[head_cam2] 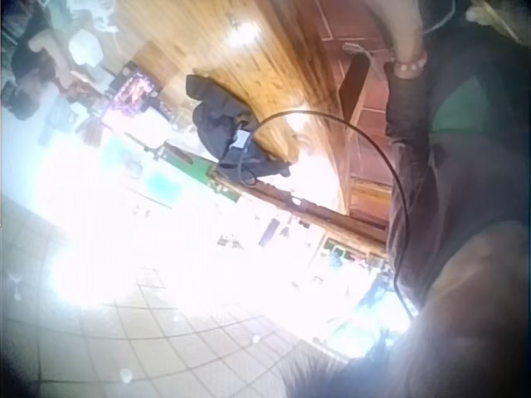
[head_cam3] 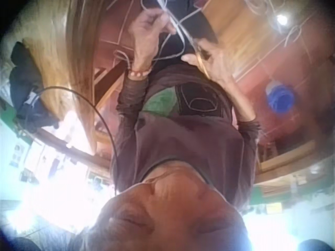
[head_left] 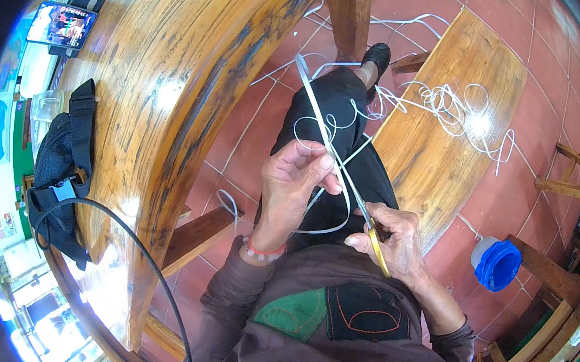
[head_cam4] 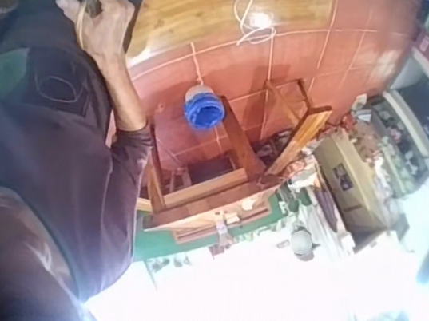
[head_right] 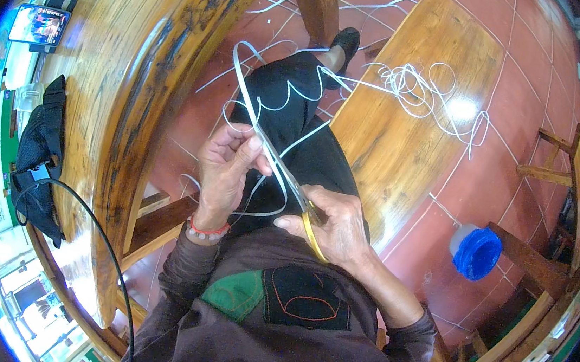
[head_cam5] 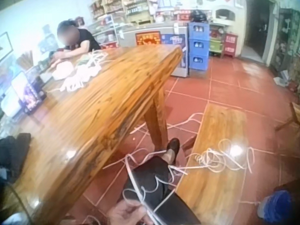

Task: The person repeatedly measures and cuts lengths of white cable using scissors. They pull the cable taut, cut it, and then gather the cut pieces on the table.

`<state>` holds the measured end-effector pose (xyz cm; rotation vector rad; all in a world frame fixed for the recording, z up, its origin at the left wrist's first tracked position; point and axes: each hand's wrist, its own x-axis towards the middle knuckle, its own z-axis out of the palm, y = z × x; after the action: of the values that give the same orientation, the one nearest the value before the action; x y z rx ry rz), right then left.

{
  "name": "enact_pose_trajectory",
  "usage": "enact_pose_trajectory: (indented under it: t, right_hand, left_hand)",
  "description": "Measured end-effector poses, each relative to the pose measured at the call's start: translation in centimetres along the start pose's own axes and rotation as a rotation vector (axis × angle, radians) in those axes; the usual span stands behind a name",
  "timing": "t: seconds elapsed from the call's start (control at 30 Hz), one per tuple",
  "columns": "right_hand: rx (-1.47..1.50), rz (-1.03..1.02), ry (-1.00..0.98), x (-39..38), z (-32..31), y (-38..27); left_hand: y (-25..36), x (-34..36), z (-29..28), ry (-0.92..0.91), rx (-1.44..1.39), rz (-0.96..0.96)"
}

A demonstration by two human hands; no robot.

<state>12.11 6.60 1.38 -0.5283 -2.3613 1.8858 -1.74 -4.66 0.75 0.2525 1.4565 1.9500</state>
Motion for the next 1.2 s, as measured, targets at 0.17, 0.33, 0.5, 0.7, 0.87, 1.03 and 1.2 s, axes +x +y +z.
enact_pose_trajectory:
  t: [0.17, 0.33, 0.5, 0.7, 0.87, 1.03, 1.2]
  right_hand:
    - [0.035, 0.027, -0.029, 0.1, 0.1, 0.3]
    - [-0.044, 0.025, -0.019, -1.0, -0.5, 1.6]
    - [0.118, 0.136, 0.355, -0.4, -1.9, 1.8]
    - [0.528, 0.064, 0.322, 7.6, -2.9, -1.8]
    - [0.562, -0.004, 0.226, 8.3, -2.3, -0.7]
    - [0.577, -0.096, 0.178, 6.5, -1.3, -0.4]
    - [0.598, -0.029, -0.004, 4.4, 0.3, 0.4]
  left_hand:
    - [0.1, -0.1, -0.1, 0.008, 0.017, 0.000]
    - [0.6, -0.2, -0.3, 0.057, 0.168, 0.021]
    - [0.3, -0.6, -0.8, -0.099, 0.608, 0.164]
    - [0.1, -1.4, 0.3, -0.283, 0.871, 0.410]
    - [0.4, -1.8, 0.3, -0.370, 0.858, 0.301]
    - [0.7, -0.5, -1.0, -0.433, 0.609, -0.070]
    - [1.1, 2.8, -0.6, -0.324, 0.108, -0.158]
